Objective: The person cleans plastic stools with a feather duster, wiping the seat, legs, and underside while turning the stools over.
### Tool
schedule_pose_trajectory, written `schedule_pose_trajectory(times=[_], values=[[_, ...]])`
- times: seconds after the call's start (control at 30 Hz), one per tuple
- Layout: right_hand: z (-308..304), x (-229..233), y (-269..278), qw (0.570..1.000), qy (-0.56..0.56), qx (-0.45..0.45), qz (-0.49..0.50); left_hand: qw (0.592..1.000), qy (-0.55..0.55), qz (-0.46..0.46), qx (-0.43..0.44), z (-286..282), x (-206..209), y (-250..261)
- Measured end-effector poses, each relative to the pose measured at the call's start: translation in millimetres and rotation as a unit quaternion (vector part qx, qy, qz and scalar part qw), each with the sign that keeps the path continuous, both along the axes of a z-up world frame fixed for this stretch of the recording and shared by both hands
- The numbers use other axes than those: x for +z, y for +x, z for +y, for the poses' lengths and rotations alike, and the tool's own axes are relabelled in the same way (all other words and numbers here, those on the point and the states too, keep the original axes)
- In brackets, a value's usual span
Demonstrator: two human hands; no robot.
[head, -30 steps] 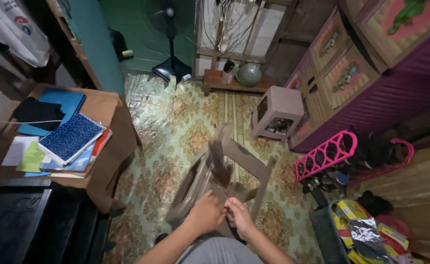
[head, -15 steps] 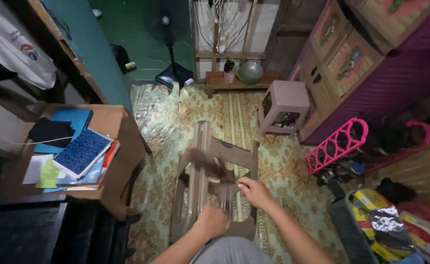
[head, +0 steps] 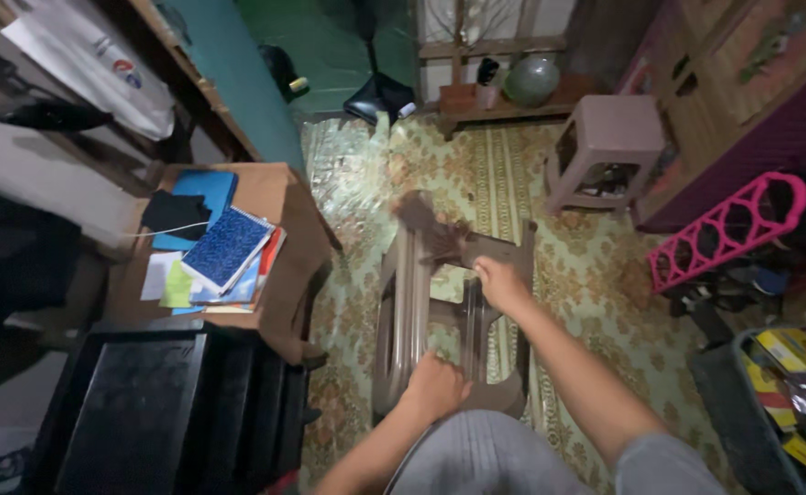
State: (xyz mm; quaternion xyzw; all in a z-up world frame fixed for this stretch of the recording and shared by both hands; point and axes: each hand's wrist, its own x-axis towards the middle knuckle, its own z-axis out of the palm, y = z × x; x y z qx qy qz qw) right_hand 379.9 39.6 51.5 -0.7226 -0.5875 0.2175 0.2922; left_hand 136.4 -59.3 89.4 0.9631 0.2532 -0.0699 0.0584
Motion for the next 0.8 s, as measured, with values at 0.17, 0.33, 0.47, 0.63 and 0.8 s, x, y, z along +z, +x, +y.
schedule_pose_trajectory(times=[0.17,0.33,0.47,0.63,0.8], values=[[-14.8,-11.2,-13.2,0.998,-0.014,-0.056,-0.013,1.0,-0.015,0.019,0.018,2.1,2.0,-12.1],[-35.2,-22.7,-8.5,0.997,0.064,-0.03,0.013,0.999,0.006,0.017,0.028,-1.4,1.0,-21.3],[-44.6,-14.3,-3.0,0.982,-0.115,-0.144,-0.045,0.999,-0.014,-0.016,0.036,-6.3,-1.0,-24.2],[-55.0,-22.4,11.3,0.988,-0.056,-0.137,-0.049,0.998,0.008,-0.05,0.029,-7.9,-1.7,-28.7],[-64.1,-46.5,18.7,0.985,-0.065,-0.156,-0.024,0.999,-0.033,0.03,0.027,-8.5,5.4,-33.4]])
